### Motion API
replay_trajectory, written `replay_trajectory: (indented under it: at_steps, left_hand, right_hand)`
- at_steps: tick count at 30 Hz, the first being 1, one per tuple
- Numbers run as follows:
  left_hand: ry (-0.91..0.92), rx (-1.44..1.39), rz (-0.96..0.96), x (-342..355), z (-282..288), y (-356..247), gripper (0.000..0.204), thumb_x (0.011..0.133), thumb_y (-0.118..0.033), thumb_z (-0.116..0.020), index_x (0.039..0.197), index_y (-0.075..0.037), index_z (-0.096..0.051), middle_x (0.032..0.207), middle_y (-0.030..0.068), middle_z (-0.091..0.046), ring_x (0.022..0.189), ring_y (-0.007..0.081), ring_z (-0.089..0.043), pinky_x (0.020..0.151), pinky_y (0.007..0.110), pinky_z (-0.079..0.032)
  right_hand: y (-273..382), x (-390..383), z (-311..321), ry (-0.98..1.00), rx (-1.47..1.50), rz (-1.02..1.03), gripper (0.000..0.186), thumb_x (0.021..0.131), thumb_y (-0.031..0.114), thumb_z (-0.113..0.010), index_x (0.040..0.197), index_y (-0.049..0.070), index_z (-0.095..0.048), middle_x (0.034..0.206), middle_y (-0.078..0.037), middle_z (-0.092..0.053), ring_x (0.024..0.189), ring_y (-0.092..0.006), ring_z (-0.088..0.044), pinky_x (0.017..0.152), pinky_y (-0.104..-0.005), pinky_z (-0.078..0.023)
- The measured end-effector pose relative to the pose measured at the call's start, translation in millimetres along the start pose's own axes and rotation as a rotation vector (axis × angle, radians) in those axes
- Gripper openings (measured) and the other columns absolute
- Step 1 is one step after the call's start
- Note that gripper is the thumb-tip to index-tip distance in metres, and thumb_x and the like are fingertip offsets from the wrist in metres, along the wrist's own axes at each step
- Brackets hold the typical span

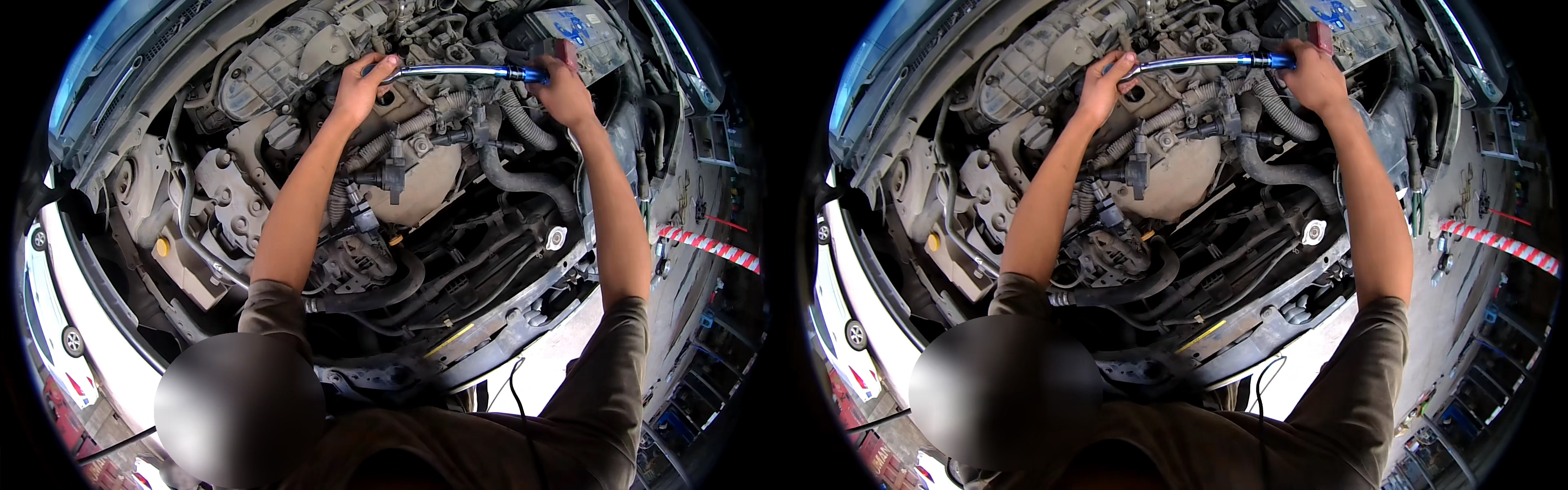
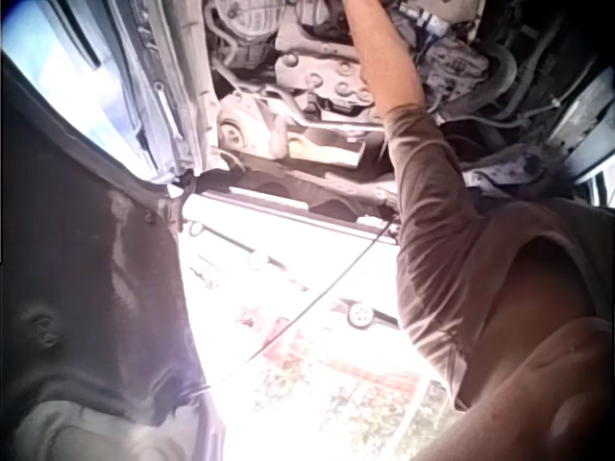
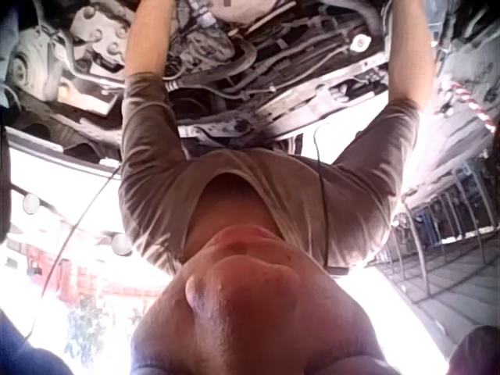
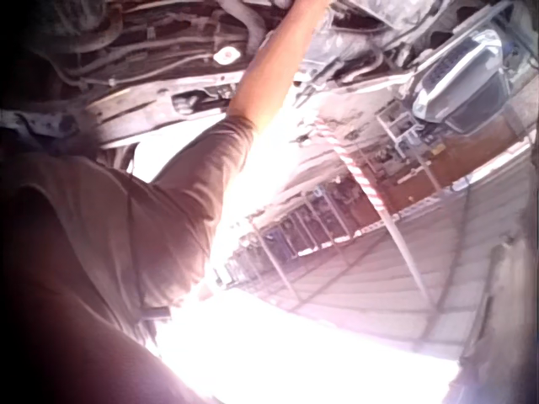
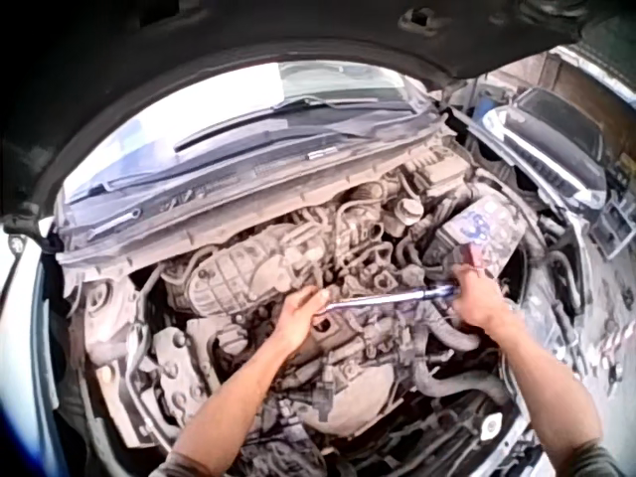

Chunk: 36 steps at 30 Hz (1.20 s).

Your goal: The person works on a car engine with the hood open, using a ratchet wrench to tighten bolts on the engine block. They repeatedly position the tool, turn it, and adjust their grip while focusing on the central engine area.

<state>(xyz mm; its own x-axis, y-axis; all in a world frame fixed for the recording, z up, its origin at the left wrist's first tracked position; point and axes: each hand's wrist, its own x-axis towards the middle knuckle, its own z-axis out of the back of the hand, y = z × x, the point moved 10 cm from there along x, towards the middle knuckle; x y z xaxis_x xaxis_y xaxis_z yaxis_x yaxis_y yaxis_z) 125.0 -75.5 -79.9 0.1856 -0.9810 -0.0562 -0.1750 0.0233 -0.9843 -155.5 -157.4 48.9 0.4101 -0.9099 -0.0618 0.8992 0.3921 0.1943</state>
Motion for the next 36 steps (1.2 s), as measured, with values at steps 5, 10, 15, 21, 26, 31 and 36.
replay_trajectory:
  at_steps: [5,10,15,21,26,31,36]
  left_hand:
    - [0.010,-0.072,-0.051,-8.3,4.6,-4.7,0.035,0.093,-0.035,-0.061,0.092,0.000,-0.063,0.071,-0.0006,-0.056,0.059,0.0059,-0.047,0.056,0.022,-0.039]
    - [-0.103,0.031,-0.064,-3.3,-4.2,-16.8,0.033,0.096,-0.031,-0.056,0.094,0.001,-0.063,0.076,0.0026,-0.059,0.061,0.0081,-0.052,0.059,0.024,-0.043]
    - [-0.118,0.216,-0.046,16.2,-5.5,-12.4,0.033,0.095,-0.029,-0.058,0.106,0.001,-0.064,0.100,0.0035,-0.065,0.093,0.0117,-0.057,0.085,0.024,-0.043]
    - [-0.146,0.151,-0.056,1.2,-1.3,-15.1,0.029,0.095,-0.026,-0.057,0.110,-0.002,-0.064,0.102,0.0026,-0.065,0.094,0.0120,-0.057,0.089,0.026,-0.042]
    - [-0.027,0.012,0.062,2.4,-8.5,-9.8,0.026,0.097,-0.021,-0.053,0.114,-0.004,-0.064,0.089,0.0037,-0.062,0.078,0.0147,-0.064,0.077,0.028,-0.048]
    - [0.038,0.080,0.056,1.9,-8.1,-15.5,0.027,0.099,-0.019,-0.050,0.119,-0.007,-0.063,0.074,0.0022,-0.058,0.082,0.0165,-0.066,0.079,0.029,-0.048]
    - [0.034,0.111,0.058,4.7,-8.7,-11.7,0.027,0.099,-0.019,-0.050,0.121,-0.009,-0.062,0.069,0.0013,-0.055,0.083,0.0172,-0.067,0.081,0.030,-0.048]
  right_hand:
    - [12.1,-10.8,-14.2,-0.126,-0.141,0.063,0.042,0.079,0.028,-0.063,0.120,0.017,-0.059,0.112,-0.011,-0.064,0.106,-0.0349,-0.060,0.090,-0.0447,-0.049]
    - [10.0,-43.8,-48.2,0.319,-0.004,0.130,0.040,0.073,0.025,-0.067,0.108,0.006,-0.063,0.087,-0.016,-0.065,0.084,-0.0341,-0.061,0.079,-0.0421,-0.049]
    - [43.4,-115.6,-109.8,0.786,0.927,-0.232,0.019,0.085,0.019,-0.066,0.079,0.005,-0.055,0.057,0.003,-0.046,0.047,-0.0068,-0.043,0.044,-0.0235,-0.034]
    - [55.0,-138.9,-105.6,0.658,1.143,-0.341,0.018,0.086,0.020,-0.063,0.082,0.004,-0.056,0.062,0.003,-0.046,0.049,-0.0058,-0.041,0.044,-0.0217,-0.033]
    - [98.9,-177.8,-122.3,0.552,1.344,-0.470,0.015,0.086,0.018,-0.061,0.089,0.003,-0.059,0.064,0.002,-0.049,0.050,-0.0057,-0.043,0.045,-0.0209,-0.034]
    - [155.2,-207.8,-152.4,0.368,1.615,-0.671,0.014,0.085,0.016,-0.063,0.091,0.003,-0.061,0.066,0.001,-0.052,0.050,-0.0065,-0.045,0.046,-0.0216,-0.036]
    - [180.0,-214.8,-161.7,0.284,1.745,-0.770,0.010,0.084,0.012,-0.062,0.083,0.004,-0.058,0.060,0.002,-0.050,0.049,-0.0066,-0.043,0.045,-0.0231,-0.033]
